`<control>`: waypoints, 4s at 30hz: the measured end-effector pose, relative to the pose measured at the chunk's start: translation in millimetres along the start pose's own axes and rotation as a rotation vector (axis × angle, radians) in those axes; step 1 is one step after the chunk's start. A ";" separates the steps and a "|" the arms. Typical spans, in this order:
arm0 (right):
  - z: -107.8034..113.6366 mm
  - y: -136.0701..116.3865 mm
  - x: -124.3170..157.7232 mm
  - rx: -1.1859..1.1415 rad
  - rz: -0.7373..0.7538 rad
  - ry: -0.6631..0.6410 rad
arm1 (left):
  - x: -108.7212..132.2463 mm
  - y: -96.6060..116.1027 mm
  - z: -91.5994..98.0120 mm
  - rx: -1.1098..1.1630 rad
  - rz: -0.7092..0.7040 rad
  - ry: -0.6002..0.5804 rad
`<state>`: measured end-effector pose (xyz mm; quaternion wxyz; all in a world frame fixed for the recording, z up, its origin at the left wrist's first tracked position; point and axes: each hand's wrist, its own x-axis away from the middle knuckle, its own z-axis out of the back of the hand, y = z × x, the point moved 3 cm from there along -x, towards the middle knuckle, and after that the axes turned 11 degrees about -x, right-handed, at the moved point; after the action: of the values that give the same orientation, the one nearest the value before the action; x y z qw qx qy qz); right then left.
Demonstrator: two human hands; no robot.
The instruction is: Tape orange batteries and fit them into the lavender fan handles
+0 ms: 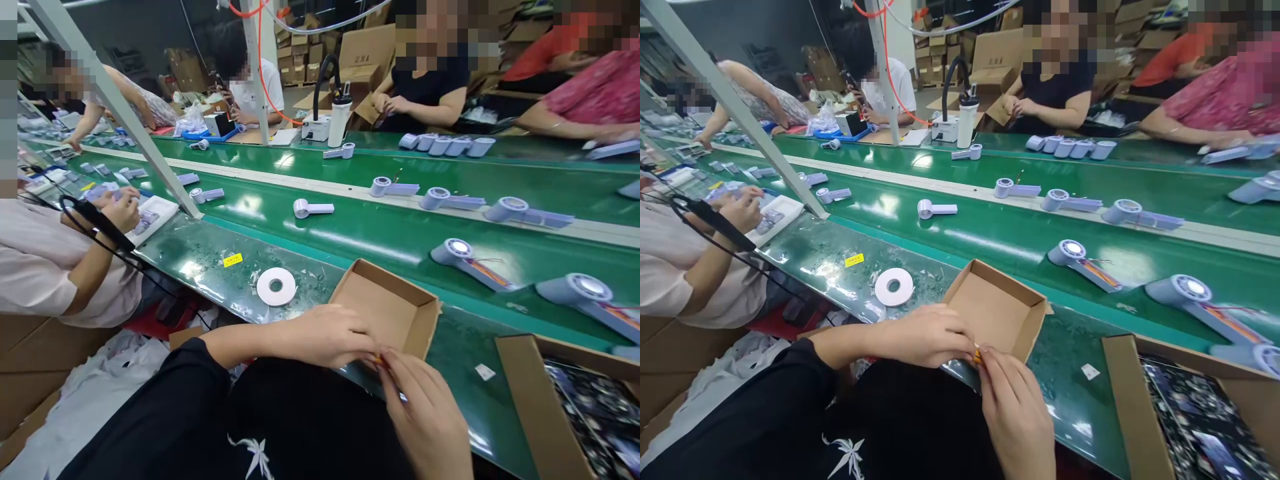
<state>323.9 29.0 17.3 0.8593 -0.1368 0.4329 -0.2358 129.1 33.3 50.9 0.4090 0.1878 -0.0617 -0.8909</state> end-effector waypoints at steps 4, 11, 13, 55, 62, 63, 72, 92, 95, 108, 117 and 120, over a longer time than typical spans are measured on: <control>-0.5 8.1 8.0 0.004 -0.037 -0.025 | -9.9 -0.9 3.4 0.079 -0.032 -0.091; 3.6 13.0 9.8 -0.028 -0.093 -0.003 | -35.5 5.0 18.5 0.453 -0.077 0.002; 4.2 10.6 6.0 -0.136 -0.142 -0.023 | -42.8 17.6 22.2 0.449 -0.201 0.125; -169.6 245.1 -214.3 -0.354 -0.669 -0.425 | -106.2 -366.6 -22.8 -0.134 0.415 -0.503; -168.0 250.0 -212.7 -0.273 -0.653 -0.427 | -106.7 -357.2 -27.7 -0.146 0.402 -0.473; -167.3 250.6 -210.7 -0.326 -0.700 -0.375 | -108.2 -355.5 -27.9 -0.152 0.397 -0.475; -154.5 270.2 -186.8 -0.532 -0.857 -0.061 | -123.7 -347.8 -39.7 -0.183 0.354 -0.481; -137.7 270.5 -182.8 0.128 -0.601 -0.749 | -158.4 -327.6 -56.8 -0.221 0.416 -0.524; -142.5 266.2 -186.4 0.163 -0.552 -0.853 | -159.3 -324.9 -59.2 -0.203 0.431 -0.516; -124.6 243.6 -208.9 0.414 -0.490 -0.952 | -133.5 -259.7 -40.6 -0.323 0.538 -0.303; -12.5 176.7 -79.7 -0.172 -0.643 -0.100 | 235.7 -23.5 -64.0 -0.061 0.549 0.249; 5.0 134.3 -11.0 -0.134 -0.574 0.201 | 305.8 -20.4 -134.7 0.277 1.329 -0.046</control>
<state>360.8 149.3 -31.2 0.6996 -0.2857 0.4740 -0.4520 -15.4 -177.2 -165.6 0.8405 0.1418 -0.2862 -0.4377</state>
